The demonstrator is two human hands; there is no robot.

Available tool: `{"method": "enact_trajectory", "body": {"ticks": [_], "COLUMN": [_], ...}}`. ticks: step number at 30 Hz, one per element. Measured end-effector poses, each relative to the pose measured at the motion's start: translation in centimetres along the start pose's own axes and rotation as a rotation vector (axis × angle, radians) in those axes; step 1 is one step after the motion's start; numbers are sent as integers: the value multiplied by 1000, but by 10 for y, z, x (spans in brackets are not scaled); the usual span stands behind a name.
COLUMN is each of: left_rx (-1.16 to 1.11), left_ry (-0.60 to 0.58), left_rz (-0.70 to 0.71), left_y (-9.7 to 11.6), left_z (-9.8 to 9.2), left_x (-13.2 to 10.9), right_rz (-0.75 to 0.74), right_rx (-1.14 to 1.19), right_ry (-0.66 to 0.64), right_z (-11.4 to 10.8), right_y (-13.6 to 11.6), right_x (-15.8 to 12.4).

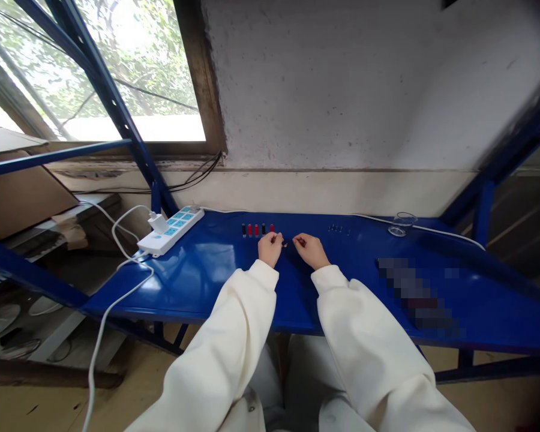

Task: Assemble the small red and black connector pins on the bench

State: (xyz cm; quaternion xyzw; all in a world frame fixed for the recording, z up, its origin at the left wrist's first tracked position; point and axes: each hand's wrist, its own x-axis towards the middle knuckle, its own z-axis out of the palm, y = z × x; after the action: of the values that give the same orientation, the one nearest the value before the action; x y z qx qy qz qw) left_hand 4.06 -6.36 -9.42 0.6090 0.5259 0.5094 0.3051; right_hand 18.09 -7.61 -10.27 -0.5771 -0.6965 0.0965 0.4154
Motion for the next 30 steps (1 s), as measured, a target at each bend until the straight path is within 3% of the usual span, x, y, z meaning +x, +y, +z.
{"method": "enact_trajectory", "body": {"ticks": [30], "left_rx": [45], "left_ry": [-58], "left_rz": [50], "left_y": [2], "left_z": [-3], "left_x": [-2], "right_rz": [18], "right_rx": [-45], "right_ry": [-10], "right_z": [-2], "right_y": [-3], "right_x": [0]}}
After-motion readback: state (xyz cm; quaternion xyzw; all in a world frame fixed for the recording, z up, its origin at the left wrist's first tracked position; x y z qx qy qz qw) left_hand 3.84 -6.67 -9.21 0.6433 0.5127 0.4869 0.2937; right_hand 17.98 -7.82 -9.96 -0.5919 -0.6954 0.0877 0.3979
